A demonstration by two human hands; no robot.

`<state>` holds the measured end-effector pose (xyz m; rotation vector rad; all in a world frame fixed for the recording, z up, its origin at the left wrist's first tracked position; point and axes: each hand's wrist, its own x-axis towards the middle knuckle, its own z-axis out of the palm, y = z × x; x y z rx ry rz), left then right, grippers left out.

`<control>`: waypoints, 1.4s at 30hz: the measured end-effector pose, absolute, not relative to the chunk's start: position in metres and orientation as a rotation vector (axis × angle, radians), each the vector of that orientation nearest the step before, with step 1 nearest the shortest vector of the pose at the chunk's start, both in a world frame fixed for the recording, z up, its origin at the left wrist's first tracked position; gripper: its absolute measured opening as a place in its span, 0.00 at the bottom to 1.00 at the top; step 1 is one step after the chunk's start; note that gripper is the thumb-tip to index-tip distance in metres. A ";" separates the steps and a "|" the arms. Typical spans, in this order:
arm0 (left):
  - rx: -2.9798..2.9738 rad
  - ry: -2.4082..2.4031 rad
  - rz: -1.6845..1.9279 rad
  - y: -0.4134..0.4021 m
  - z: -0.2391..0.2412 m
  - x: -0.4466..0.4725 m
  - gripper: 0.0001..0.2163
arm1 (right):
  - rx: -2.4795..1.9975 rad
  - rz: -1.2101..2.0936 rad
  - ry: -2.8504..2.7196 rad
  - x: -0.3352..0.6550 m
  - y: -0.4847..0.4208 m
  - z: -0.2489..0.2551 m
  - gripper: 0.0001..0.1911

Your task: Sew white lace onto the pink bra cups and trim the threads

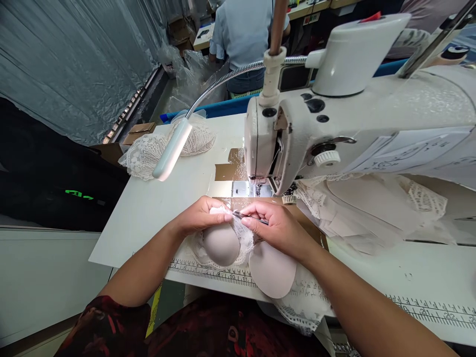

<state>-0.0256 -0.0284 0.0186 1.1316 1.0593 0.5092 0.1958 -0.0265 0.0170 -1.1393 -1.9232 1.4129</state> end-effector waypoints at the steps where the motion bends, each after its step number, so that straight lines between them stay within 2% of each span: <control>1: 1.134 1.063 0.514 -0.028 0.018 -0.026 0.14 | -1.131 1.414 -1.930 0.196 -0.026 0.017 0.12; 5: 1.178 1.052 0.508 -0.029 0.020 -0.023 0.15 | -1.126 1.416 -1.950 0.192 -0.027 0.015 0.13; 12: 1.217 1.070 0.470 -0.032 0.023 -0.016 0.22 | -1.115 1.440 -1.897 0.183 -0.030 0.015 0.12; 22: 1.216 0.990 0.514 -0.028 0.021 -0.029 0.14 | -1.168 1.390 -1.907 0.190 -0.028 0.019 0.12; 32: 1.275 0.956 0.515 -0.029 0.016 -0.022 0.19 | -1.111 1.487 -1.850 0.187 -0.029 0.012 0.11; 42: 1.266 0.936 0.496 -0.028 0.013 -0.024 0.15 | -1.107 1.499 -1.827 0.189 -0.027 0.010 0.11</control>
